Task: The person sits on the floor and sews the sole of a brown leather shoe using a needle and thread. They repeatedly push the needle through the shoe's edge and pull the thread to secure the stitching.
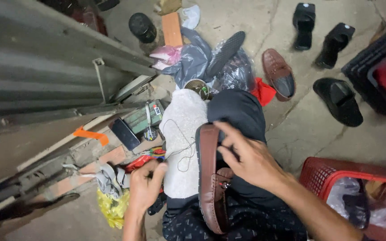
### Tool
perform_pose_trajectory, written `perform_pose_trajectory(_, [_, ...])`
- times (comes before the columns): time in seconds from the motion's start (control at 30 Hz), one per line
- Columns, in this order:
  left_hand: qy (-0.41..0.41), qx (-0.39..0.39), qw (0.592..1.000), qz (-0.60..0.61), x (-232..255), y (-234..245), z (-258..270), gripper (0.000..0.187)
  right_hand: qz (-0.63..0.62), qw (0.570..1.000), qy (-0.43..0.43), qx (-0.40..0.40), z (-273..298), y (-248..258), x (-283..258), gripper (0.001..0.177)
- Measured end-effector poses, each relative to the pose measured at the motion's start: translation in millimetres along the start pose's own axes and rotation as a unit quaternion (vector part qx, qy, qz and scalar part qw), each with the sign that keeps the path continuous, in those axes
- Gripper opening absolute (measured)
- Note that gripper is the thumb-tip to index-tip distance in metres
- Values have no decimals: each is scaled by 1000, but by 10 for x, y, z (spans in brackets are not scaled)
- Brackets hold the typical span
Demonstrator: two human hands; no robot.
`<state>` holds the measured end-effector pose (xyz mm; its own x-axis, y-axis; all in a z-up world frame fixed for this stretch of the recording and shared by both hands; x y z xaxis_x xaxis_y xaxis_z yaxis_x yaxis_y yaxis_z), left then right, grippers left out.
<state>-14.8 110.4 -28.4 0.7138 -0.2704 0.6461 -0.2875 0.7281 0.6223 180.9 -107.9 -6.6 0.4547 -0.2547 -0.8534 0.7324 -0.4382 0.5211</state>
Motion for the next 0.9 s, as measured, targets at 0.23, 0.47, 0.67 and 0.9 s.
perform_pose_trajectory(0.23, [-5, -97, 995, 11, 505, -386, 22, 59, 55, 995, 85, -6, 298, -36, 139, 36])
perform_pose_trajectory(0.47, [89, -130, 987, -23, 500, -418, -7, 60, 100, 991, -11, -87, 735, 343, 392, 34])
perform_pose_trajectory(0.67, [-25, -56, 993, 103, 440, -314, -23, 23, 101, 992, -38, 57, 412, 432, -14, 42])
perform_pose_trajectory(0.9, [-187, 98, 977, -20, 752, -446, -95, 15, -51, 993, -107, -2, -197, -56, -411, 74])
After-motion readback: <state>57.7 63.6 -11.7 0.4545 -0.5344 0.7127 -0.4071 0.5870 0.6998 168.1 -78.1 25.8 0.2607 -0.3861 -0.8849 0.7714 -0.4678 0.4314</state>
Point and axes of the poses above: each hand's wrist, its own z-axis away from the middle knuckle, its own y-axis out of the back of the hand, x = y × z, the point moved 6 cm from there along -z, towards the middle knuckle, and after that the axes turned 10 degrees about y, right-handed, at the moved point
